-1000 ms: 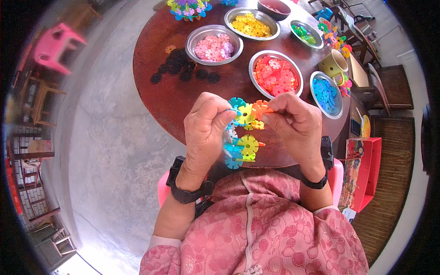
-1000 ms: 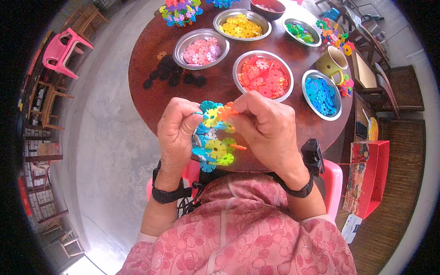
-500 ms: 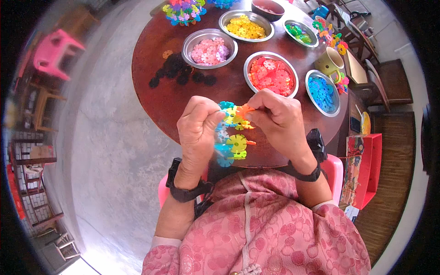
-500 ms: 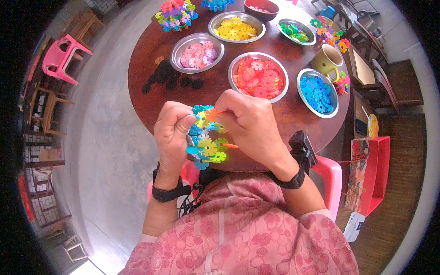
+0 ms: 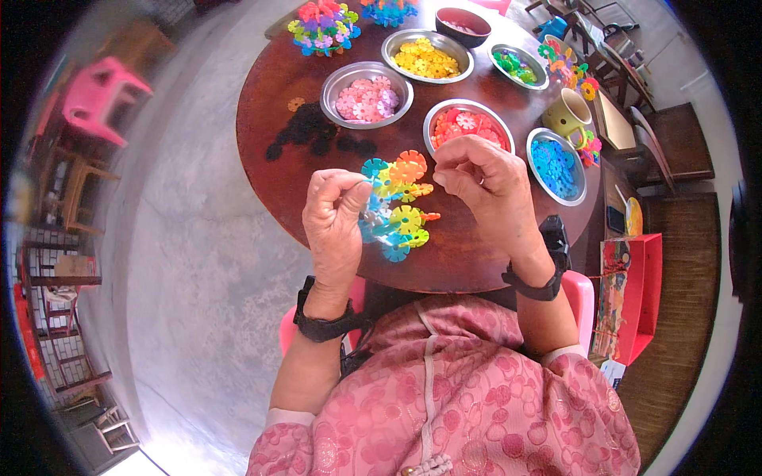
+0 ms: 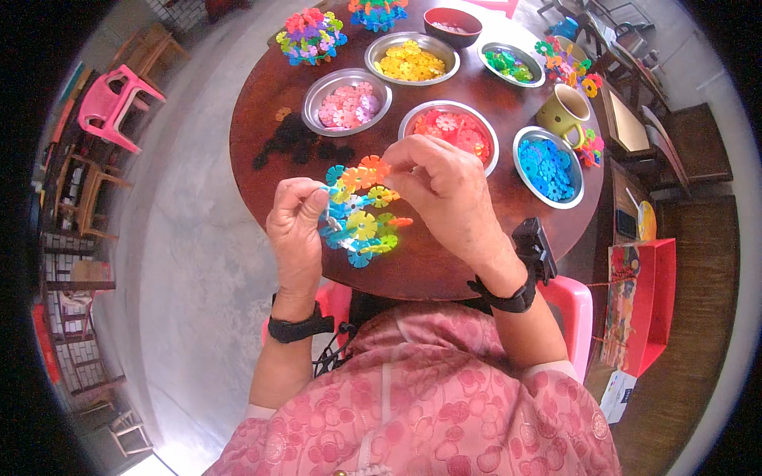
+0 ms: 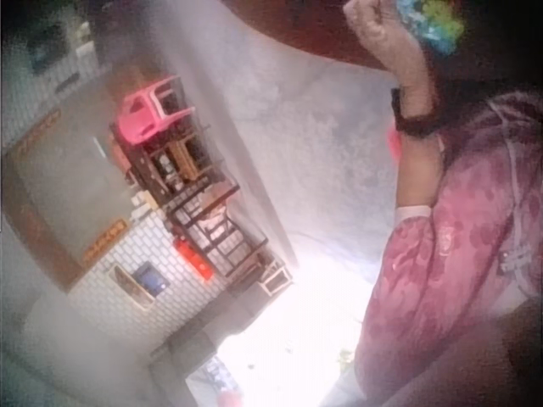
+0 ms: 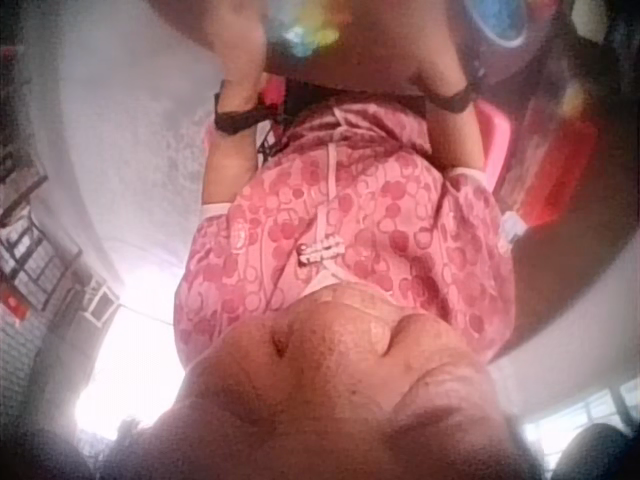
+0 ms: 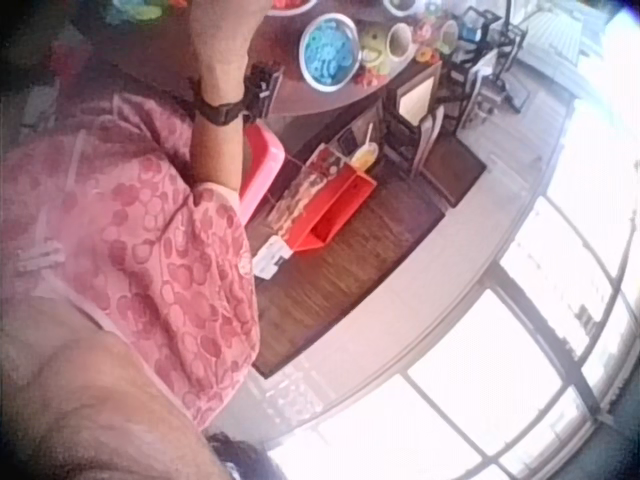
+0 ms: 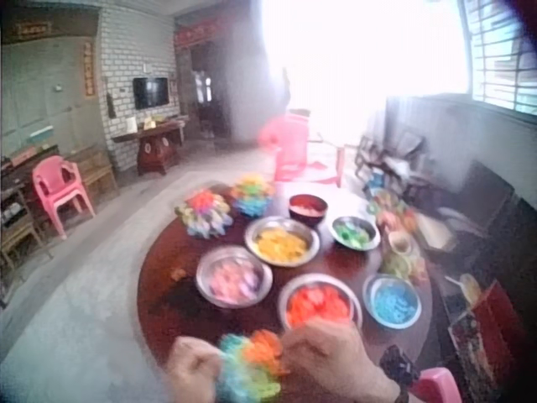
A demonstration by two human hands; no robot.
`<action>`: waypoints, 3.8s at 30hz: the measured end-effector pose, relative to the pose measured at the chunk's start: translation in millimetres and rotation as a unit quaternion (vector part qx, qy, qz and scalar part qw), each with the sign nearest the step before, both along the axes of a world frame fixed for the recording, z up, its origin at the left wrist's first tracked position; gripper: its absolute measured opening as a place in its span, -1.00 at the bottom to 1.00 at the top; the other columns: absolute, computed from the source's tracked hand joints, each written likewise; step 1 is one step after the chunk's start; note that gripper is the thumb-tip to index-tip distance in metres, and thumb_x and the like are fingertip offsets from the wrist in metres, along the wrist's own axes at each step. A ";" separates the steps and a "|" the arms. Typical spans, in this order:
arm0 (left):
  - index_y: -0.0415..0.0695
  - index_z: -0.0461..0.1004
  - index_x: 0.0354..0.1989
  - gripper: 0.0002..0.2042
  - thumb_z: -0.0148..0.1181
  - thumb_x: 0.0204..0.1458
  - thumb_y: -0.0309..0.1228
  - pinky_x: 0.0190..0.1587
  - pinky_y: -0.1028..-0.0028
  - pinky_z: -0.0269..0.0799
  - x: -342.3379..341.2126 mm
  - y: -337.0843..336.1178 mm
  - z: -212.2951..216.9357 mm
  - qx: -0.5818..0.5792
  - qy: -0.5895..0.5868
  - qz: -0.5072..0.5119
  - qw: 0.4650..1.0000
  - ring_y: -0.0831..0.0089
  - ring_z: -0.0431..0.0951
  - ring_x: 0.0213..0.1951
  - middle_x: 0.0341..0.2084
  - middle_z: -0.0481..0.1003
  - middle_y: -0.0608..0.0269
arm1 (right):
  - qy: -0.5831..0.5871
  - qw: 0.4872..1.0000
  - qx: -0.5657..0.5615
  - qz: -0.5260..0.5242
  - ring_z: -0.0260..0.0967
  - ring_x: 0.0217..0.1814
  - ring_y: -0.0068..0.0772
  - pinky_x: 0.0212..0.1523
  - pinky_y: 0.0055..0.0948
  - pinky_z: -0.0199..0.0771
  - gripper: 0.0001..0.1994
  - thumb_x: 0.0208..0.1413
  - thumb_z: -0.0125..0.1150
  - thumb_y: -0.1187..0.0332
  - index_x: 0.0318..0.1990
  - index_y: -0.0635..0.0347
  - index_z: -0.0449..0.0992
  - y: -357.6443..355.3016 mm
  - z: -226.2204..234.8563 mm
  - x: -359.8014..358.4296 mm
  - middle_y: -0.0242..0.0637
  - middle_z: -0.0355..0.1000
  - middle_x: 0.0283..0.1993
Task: The recorder sits at a table and assembles colorful snowflake-shaped interlocking blocks to build a spherical structure.
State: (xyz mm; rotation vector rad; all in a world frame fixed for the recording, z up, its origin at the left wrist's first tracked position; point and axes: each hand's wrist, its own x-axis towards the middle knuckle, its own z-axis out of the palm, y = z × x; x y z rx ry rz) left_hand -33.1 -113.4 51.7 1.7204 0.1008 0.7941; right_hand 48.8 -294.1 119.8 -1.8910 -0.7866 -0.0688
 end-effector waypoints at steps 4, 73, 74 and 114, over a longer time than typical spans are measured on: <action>-0.21 0.47 -0.33 -0.87 0.24 0.11 -0.41 -0.23 0.58 0.33 -2.4 5.8 0.7 -0.110 0.062 -0.062 0.990 0.66 0.36 -0.31 -0.38 0.41 0.42 | 0.016 1.000 -0.010 0.003 0.47 -0.39 -0.26 -0.37 -0.37 0.43 -0.88 -0.03 0.27 0.49 -0.32 0.24 0.49 6.6 0.4 -3.5 -0.18 0.45 -0.39; -0.21 0.43 -0.34 -0.80 0.28 0.02 -0.35 -0.36 0.49 0.33 -11.4 13.2 29.0 0.141 0.121 -0.178 0.966 0.45 0.39 -0.45 -0.49 0.37 0.27 | -0.110 0.989 -0.068 0.069 0.44 -0.42 -0.11 -0.42 -0.29 0.41 -0.92 0.01 0.21 0.49 -0.32 0.19 0.46 -14.6 -5.8 -15.7 -0.19 0.37 -0.45; -0.19 0.44 -0.31 -0.75 0.31 0.02 -0.28 -0.33 0.52 0.35 -13.2 17.4 30.3 0.046 0.170 -0.194 0.965 0.55 0.39 -0.40 -0.45 0.39 0.34 | -0.157 0.978 -0.101 0.090 0.44 -0.41 -0.13 -0.41 -0.30 0.42 -0.91 -0.01 0.19 0.48 -0.33 0.17 0.43 -13.1 -2.3 -14.3 -0.20 0.36 -0.42; -0.16 0.46 -0.32 -0.83 0.02 0.24 -0.34 -0.44 0.50 0.44 -2.6 23.2 7.4 0.035 0.236 -0.009 0.971 0.56 0.51 -0.52 -0.62 0.49 0.31 | -0.188 0.923 -0.282 -0.182 0.48 -0.18 -0.02 -0.16 -0.18 0.47 -0.89 0.03 0.16 0.43 -0.29 0.17 0.58 -88.0 -38.1 110.4 -0.13 0.49 -0.26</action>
